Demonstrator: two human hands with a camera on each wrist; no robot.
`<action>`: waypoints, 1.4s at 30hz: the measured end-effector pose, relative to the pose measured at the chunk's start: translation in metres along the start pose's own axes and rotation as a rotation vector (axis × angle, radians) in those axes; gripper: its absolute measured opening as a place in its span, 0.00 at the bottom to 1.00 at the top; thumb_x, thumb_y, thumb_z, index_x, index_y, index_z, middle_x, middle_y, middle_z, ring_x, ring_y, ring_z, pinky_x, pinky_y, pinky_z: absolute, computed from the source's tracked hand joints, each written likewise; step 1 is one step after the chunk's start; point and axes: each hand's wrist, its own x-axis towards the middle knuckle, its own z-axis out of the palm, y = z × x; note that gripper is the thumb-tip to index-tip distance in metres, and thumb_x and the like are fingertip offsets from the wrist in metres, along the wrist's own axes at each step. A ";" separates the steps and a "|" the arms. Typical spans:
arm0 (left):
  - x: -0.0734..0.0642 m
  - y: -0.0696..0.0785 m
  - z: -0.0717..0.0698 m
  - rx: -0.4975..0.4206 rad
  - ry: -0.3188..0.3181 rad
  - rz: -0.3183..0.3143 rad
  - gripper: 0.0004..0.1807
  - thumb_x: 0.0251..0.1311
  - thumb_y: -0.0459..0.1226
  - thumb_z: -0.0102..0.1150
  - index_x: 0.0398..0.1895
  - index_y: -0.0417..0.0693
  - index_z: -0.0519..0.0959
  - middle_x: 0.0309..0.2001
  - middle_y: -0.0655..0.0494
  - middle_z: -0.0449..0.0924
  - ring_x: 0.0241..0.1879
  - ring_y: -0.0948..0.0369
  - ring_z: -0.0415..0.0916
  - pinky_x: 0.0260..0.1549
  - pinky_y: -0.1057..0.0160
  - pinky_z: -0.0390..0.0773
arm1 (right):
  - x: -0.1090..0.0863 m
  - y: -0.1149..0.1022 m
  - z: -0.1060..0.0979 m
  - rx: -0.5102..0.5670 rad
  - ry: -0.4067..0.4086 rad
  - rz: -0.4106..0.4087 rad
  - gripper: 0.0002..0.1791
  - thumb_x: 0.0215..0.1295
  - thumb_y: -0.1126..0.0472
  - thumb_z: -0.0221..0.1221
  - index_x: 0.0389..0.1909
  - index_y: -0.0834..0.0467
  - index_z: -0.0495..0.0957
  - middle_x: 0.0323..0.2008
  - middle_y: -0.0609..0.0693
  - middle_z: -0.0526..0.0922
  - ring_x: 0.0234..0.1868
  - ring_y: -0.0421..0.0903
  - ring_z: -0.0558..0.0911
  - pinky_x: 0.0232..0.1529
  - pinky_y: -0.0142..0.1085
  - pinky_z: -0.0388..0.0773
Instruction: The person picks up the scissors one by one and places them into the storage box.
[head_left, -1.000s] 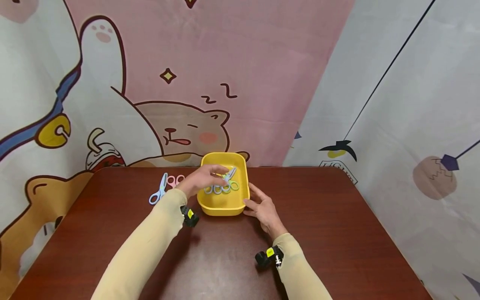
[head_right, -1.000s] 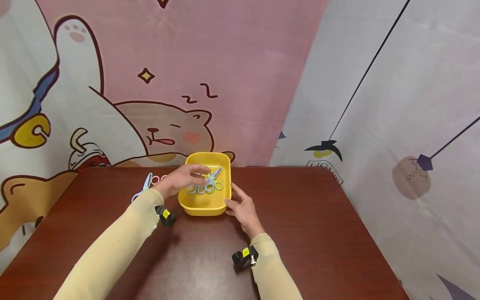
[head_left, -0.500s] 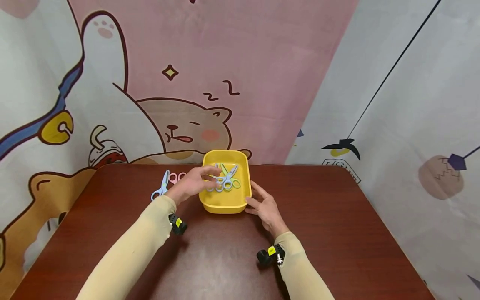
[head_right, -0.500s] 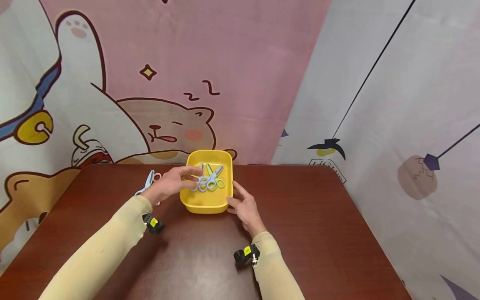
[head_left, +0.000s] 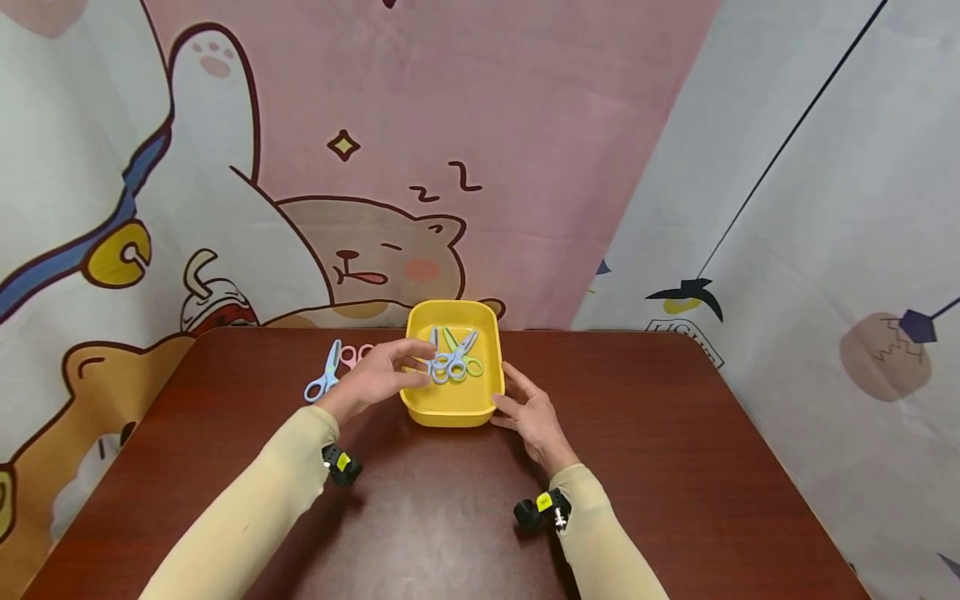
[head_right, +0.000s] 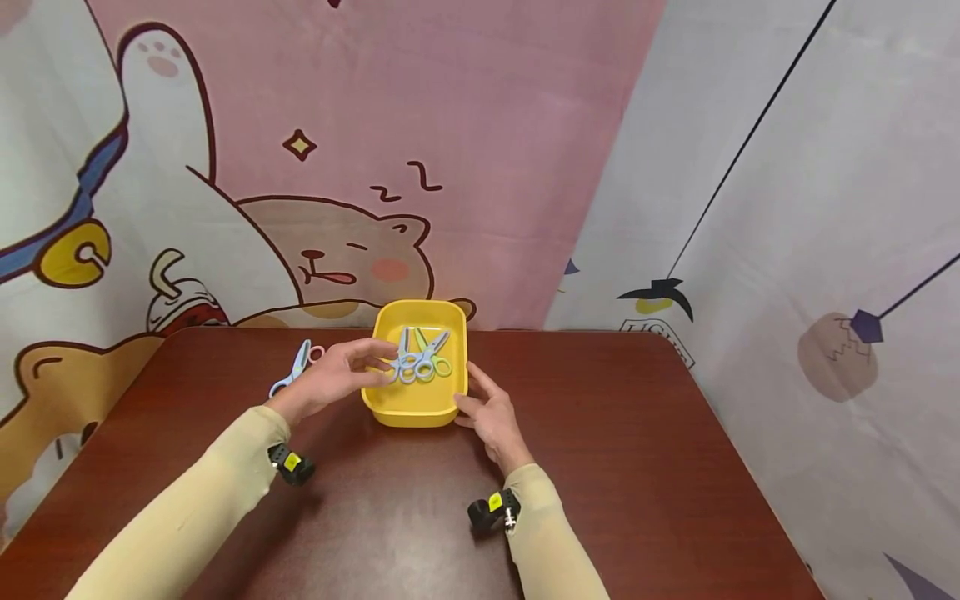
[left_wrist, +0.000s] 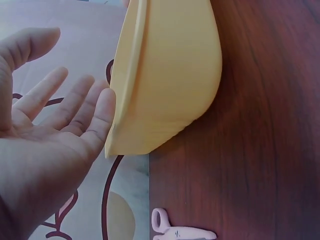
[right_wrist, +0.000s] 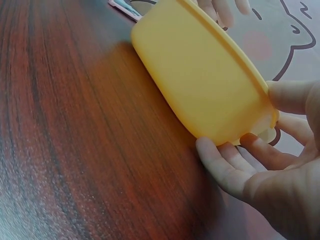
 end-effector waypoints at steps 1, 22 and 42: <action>-0.002 -0.001 -0.001 0.004 0.002 0.006 0.27 0.64 0.34 0.68 0.67 0.47 0.77 0.66 0.43 0.77 0.62 0.45 0.76 0.58 0.50 0.80 | 0.000 0.000 0.000 0.000 0.000 -0.001 0.37 0.73 0.71 0.58 0.80 0.52 0.61 0.72 0.65 0.68 0.58 0.62 0.82 0.52 0.53 0.84; -0.027 -0.019 -0.017 -0.045 0.028 0.015 0.29 0.64 0.33 0.69 0.69 0.44 0.76 0.65 0.42 0.77 0.62 0.46 0.75 0.55 0.56 0.80 | 0.000 0.000 0.001 -0.024 0.013 -0.008 0.37 0.73 0.71 0.59 0.80 0.52 0.61 0.73 0.64 0.67 0.59 0.62 0.82 0.55 0.54 0.82; -0.042 -0.028 -0.043 0.033 0.113 0.023 0.25 0.68 0.34 0.64 0.67 0.41 0.75 0.63 0.40 0.77 0.58 0.45 0.75 0.33 0.63 0.81 | 0.000 0.000 -0.001 -0.023 -0.017 -0.011 0.37 0.74 0.69 0.58 0.80 0.52 0.60 0.73 0.65 0.66 0.61 0.64 0.80 0.57 0.55 0.80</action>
